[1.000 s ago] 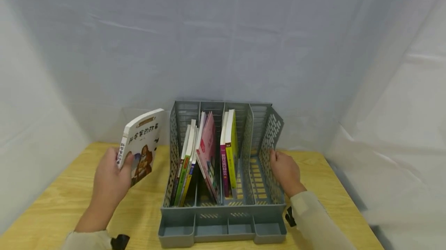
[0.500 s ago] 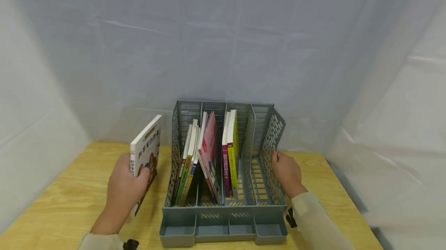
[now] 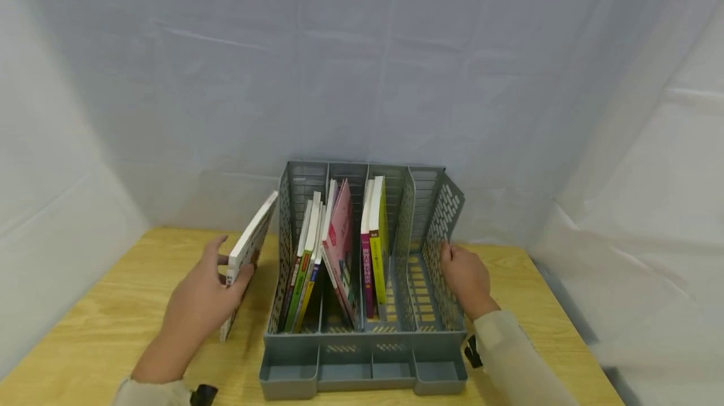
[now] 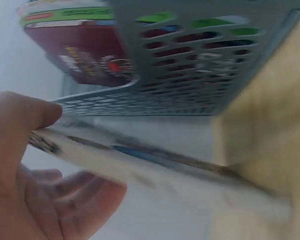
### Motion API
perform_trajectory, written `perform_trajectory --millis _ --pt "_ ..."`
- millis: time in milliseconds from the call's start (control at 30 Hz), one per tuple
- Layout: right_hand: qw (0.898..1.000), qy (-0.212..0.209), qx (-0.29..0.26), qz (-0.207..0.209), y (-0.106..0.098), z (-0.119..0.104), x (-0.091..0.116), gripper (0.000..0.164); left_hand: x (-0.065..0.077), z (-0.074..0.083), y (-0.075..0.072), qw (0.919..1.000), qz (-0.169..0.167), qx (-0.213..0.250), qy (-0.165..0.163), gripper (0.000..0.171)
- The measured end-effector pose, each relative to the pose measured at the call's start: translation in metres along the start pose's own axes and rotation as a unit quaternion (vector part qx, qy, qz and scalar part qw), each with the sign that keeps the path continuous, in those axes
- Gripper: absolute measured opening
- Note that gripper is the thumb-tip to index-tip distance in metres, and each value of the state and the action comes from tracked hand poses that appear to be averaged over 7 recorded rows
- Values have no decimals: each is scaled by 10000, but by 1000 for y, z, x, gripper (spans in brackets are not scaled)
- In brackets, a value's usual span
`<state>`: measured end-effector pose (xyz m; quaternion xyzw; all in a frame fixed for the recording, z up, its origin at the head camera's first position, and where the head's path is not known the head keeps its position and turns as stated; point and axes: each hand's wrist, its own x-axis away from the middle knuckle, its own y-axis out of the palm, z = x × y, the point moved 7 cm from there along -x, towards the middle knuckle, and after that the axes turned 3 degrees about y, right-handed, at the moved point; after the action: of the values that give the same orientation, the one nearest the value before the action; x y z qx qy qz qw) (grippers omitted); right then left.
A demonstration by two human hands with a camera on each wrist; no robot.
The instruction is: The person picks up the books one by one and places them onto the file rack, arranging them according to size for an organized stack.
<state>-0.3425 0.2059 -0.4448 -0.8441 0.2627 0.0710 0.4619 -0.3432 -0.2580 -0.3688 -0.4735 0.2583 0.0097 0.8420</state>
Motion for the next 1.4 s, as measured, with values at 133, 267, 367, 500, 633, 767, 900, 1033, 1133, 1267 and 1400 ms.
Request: perform_trajectory --millis 133,267,367,500,633,767,900,1033,1133,1267,1400 --pt "10000 22 -34 38 -1 -2 1 54 -3 8 -5 9991 -278 -290 111 90" --pt "9999 36 -37 90 -2 -3 1 54 -4 11 -7 9975 -439 -528 144 78" --pt "10000 40 -56 43 -1 -3 2 54 -3 12 -6 9970 -522 -545 161 68" --pt "9999 85 -55 -41 -1 -4 2 55 -3 13 -6 9978 -497 -428 36 65" --pt "9999 116 -29 10 -5 -3 0 54 -5 11 -8 9988 -362 -305 -108 67" --pt "9999 120 2 56 -8 -2 0 53 -8 4 -11 9988 -302 -226 -311 69" --pt "9999 124 15 71 -8 -1 -1 54 -10 -3 -10 9978 -362 -130 -532 72" --pt "9999 111 38 93 -7 0 -2 54 -10 -5 -8 9973 -498 -110 -525 71" --pt "9999 105 22 95 -5 0 -2 53 -11 -4 -6 9970 -623 -121 -447 71" --pt "9999 118 -1 -1 -2 -1 -1 54 -10 -2 -4 9967 -698 -149 -390 70" --pt "9999 133 -3 -25 0 -1 -1 55 -10 -2 -4 9968 -684 -145 -381 69"
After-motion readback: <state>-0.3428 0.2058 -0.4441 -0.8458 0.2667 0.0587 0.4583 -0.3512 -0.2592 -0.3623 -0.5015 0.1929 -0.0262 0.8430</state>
